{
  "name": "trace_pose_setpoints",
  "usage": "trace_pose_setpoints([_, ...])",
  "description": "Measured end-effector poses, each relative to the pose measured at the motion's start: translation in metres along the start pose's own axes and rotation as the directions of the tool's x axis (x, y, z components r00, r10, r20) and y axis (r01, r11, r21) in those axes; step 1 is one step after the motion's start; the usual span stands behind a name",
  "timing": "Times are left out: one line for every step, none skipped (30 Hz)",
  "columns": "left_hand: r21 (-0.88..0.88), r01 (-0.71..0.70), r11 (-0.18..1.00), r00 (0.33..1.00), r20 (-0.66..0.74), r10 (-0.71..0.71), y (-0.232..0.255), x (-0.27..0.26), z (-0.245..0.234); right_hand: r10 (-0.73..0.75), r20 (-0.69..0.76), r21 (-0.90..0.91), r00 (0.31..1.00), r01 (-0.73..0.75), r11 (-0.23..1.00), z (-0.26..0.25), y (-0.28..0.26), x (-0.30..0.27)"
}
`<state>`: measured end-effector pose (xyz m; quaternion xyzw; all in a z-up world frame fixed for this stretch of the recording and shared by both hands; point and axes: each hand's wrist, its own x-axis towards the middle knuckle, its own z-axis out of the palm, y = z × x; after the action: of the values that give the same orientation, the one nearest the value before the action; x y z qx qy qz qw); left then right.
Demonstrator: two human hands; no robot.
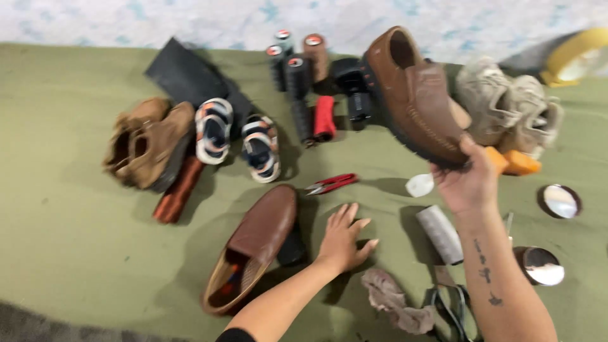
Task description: The person cleans a brown leather loafer using a cloth. They wipe the exterior, sole, and interior of the shoe, then place it on the table. The person repeats the process on the second loafer, wiping the exterior and interior surfaces.
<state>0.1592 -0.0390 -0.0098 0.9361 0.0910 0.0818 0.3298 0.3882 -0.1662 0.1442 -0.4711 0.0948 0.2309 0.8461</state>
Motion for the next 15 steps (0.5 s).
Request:
trace_pose_setpoints([0.003,0.013,1.0,1.0,-0.015,-0.013,-0.003,-0.003,0.006,0.008,0.017,-0.006,1.0,-0.008,1.0,0.019,0.016,-0.022])
trace_pose_setpoints([-0.063,-0.09,0.994,0.958,-0.278,0.069,-0.005,-0.006,0.012,0.006,0.067,-0.022,0.998,-0.004,1.0,0.037,0.032,-0.045])
trace_pose_setpoints([-0.095,-0.215,0.972,0.843,-0.521,0.136,-0.009,-0.006,0.019,-0.003,0.111,-0.031,0.994,0.007,0.999,0.053,0.047,-0.067])
trace_pose_setpoints([-0.089,-0.212,0.973,0.838,-0.529,0.134,-0.003,-0.024,0.012,-0.001,0.121,-0.033,0.993,0.005,0.999,0.055,0.068,-0.082])
trace_pose_setpoints([-0.346,-0.162,0.924,0.875,-0.483,-0.027,0.004,-0.035,0.003,-0.012,0.138,-0.029,0.99,0.016,0.999,0.059,0.085,-0.093])
trace_pose_setpoints([-0.578,-0.1,0.81,0.903,-0.394,-0.171,0.01,-0.045,-0.004,-0.022,0.154,-0.024,0.988,0.026,0.999,0.063,0.102,-0.103])
trace_pose_setpoints([-0.575,-0.106,0.811,0.903,-0.398,-0.164,0.013,-0.045,-0.016,-0.028,0.157,-0.021,0.987,0.032,0.999,0.069,0.113,-0.113])
trace_pose_setpoints([-0.686,-0.223,0.692,0.861,-0.472,-0.191,0.015,-0.045,-0.026,-0.027,0.145,-0.051,0.989,0.035,0.998,0.075,0.124,-0.122])
trace_pose_setpoints([-0.769,-0.327,0.549,0.818,-0.521,-0.243,0.02,-0.053,-0.033,-0.014,0.12,-0.084,0.993,0.024,0.996,0.074,0.139,-0.136])
trace_pose_setpoints([-0.774,-0.317,0.548,0.822,-0.512,-0.248,0.031,-0.054,-0.065,-0.006,0.11,-0.084,0.994,0.016,0.996,0.076,0.147,-0.144])
trace_pose_setpoints([-0.912,-0.216,0.35,0.852,-0.351,-0.389,0.041,-0.052,-0.1,-0.019,0.122,-0.096,0.992,0.031,0.995,0.08,0.154,-0.151])
trace_pose_setpoints([-0.986,-0.115,0.121,0.858,-0.16,-0.489,0.052,-0.048,-0.136,-0.032,0.134,-0.107,0.99,0.047,0.993,0.086,0.161,-0.158])
trace_pose_setpoints([-0.985,-0.115,0.128,0.863,-0.163,-0.479,0.047,-0.051,-0.138,-0.041,0.134,-0.096,0.99,0.055,0.994,0.091,0.165,-0.17])
trace_pose_setpoints([-0.992,-0.069,0.109,0.838,-0.117,-0.533,0.043,-0.053,-0.141,-0.036,0.126,-0.116,0.991,0.051,0.992,0.097,0.168,-0.182])
trace_pose_setpoints([-0.996,-0.022,0.083,0.808,-0.066,-0.585,0.039,-0.054,-0.142,-0.03,0.115,-0.138,0.993,0.046,0.989,0.102,0.171,-0.193])
